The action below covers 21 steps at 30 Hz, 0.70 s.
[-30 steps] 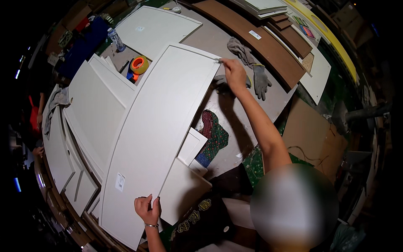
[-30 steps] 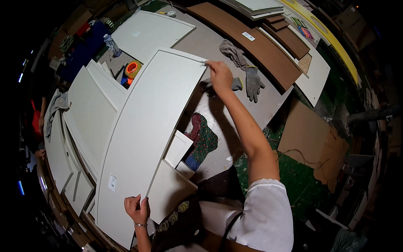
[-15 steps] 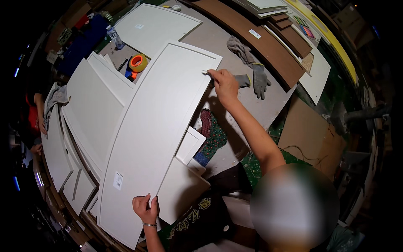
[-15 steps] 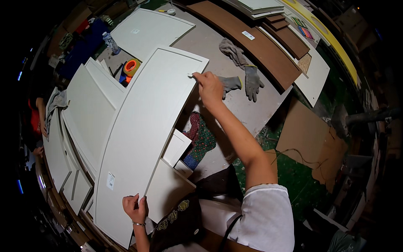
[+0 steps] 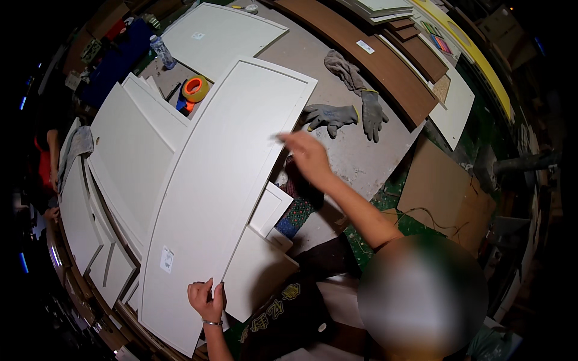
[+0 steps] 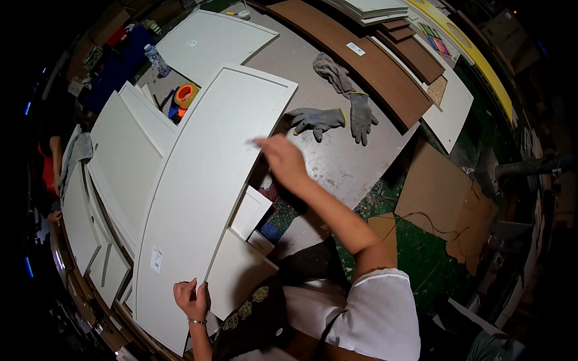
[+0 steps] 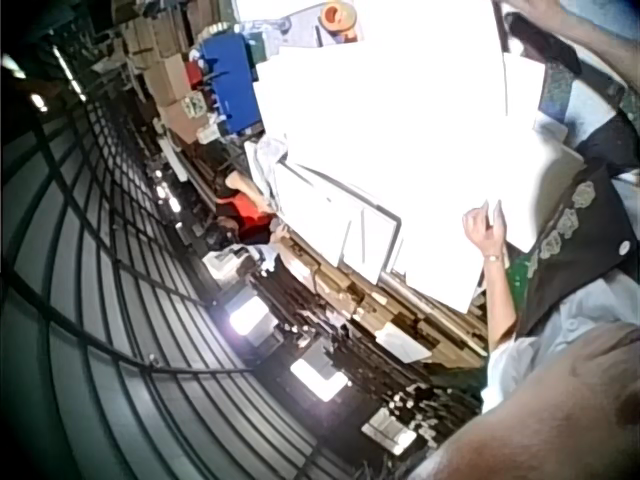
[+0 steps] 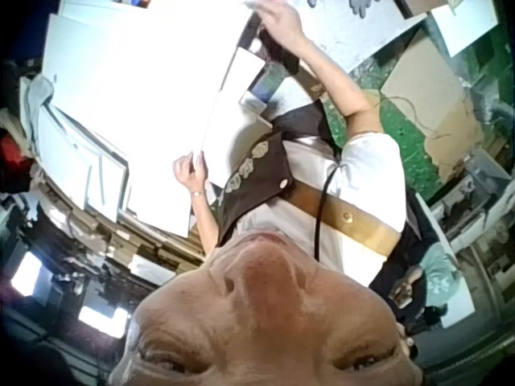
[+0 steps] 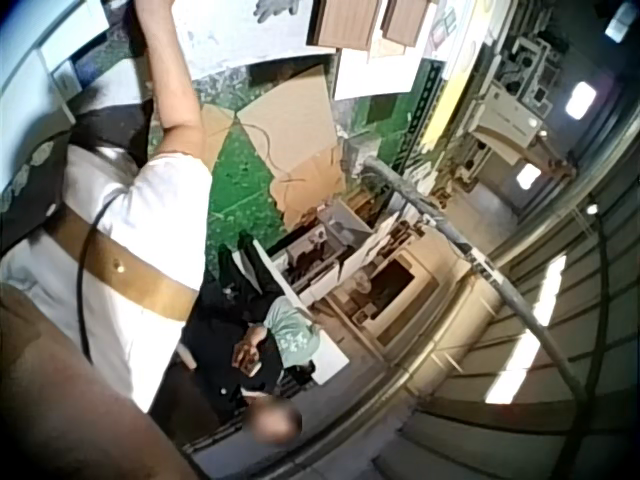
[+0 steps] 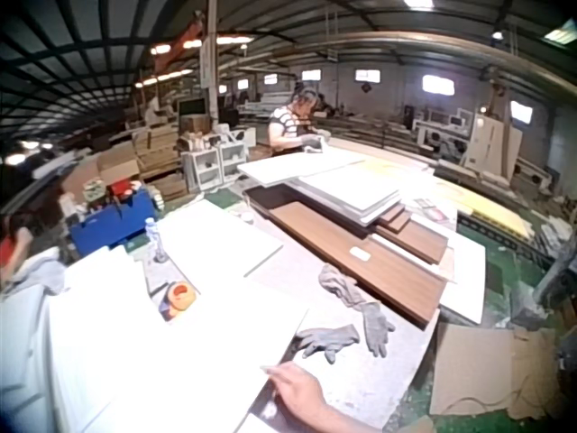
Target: The person uses a small metal blade to scrape and trim the edges of white rectangular boards. They hold the boards with both hands, carefully running the blade along the seams to remove excess material, then place the boards onto a stack on the workbench.
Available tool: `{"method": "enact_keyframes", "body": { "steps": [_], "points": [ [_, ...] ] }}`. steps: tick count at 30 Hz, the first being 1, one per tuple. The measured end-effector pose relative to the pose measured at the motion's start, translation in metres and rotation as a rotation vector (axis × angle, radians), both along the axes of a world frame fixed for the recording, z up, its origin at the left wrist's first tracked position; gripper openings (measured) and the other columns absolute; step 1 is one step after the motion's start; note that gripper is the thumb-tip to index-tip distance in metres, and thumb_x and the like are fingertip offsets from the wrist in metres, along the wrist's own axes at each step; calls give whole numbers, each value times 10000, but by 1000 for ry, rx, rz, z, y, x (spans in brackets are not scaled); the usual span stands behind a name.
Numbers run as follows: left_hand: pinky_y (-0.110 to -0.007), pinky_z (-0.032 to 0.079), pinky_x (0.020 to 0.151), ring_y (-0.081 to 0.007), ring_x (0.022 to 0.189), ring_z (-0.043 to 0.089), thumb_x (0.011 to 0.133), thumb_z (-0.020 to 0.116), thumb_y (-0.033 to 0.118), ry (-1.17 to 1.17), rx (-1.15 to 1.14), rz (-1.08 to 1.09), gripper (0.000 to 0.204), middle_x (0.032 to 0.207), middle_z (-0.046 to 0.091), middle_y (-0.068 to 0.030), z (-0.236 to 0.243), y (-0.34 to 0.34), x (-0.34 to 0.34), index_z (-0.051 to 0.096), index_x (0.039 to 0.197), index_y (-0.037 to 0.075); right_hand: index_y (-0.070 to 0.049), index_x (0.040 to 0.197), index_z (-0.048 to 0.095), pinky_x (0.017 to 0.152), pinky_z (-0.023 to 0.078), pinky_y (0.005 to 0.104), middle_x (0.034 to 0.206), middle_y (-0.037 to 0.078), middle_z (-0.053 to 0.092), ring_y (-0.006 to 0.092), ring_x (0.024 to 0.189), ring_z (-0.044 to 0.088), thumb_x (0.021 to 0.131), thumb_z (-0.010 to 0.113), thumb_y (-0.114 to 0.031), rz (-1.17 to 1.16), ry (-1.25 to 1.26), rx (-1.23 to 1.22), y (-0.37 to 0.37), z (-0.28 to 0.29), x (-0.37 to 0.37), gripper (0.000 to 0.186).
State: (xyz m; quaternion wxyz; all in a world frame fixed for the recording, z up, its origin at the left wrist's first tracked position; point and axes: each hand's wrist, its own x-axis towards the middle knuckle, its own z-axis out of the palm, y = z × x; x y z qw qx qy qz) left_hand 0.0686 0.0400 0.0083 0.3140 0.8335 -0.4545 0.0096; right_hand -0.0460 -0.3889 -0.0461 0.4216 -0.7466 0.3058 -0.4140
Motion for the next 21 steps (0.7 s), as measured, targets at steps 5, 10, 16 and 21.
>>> {"method": "enact_keyframes", "body": {
  "steps": [5,10,16,21],
  "points": [
    [-320,378,579,-213,657,463,705,703,61,42,38,24,168,708,490,-64,3,2,-1,659,863,28,-21,1072,625,563,398,205,839,-19,602,43,629,476,834,693,-263,-257,-70,272,-138,-8,-23,346],
    [-339,378,609,-233,699,465,783,616,63,106,29,200,91,782,469,-82,-1,10,-3,640,854,13,-65,1062,656,427,217,190,734,-66,582,4,459,306,804,688,-228,-29,18,777,-182,25,-17,307],
    [-315,365,580,-221,696,460,825,578,87,151,87,279,74,790,450,-86,-8,16,-3,588,822,14,-107,1033,686,428,198,194,604,-110,492,9,438,284,784,674,-195,156,227,902,-199,28,-6,264],
    [-321,351,581,-224,694,443,823,559,124,157,194,319,104,792,447,-88,-2,11,-5,543,813,22,-95,1027,674,429,207,188,608,-107,477,7,444,298,776,661,-169,185,291,949,-202,33,-3,262]
  ]
}}
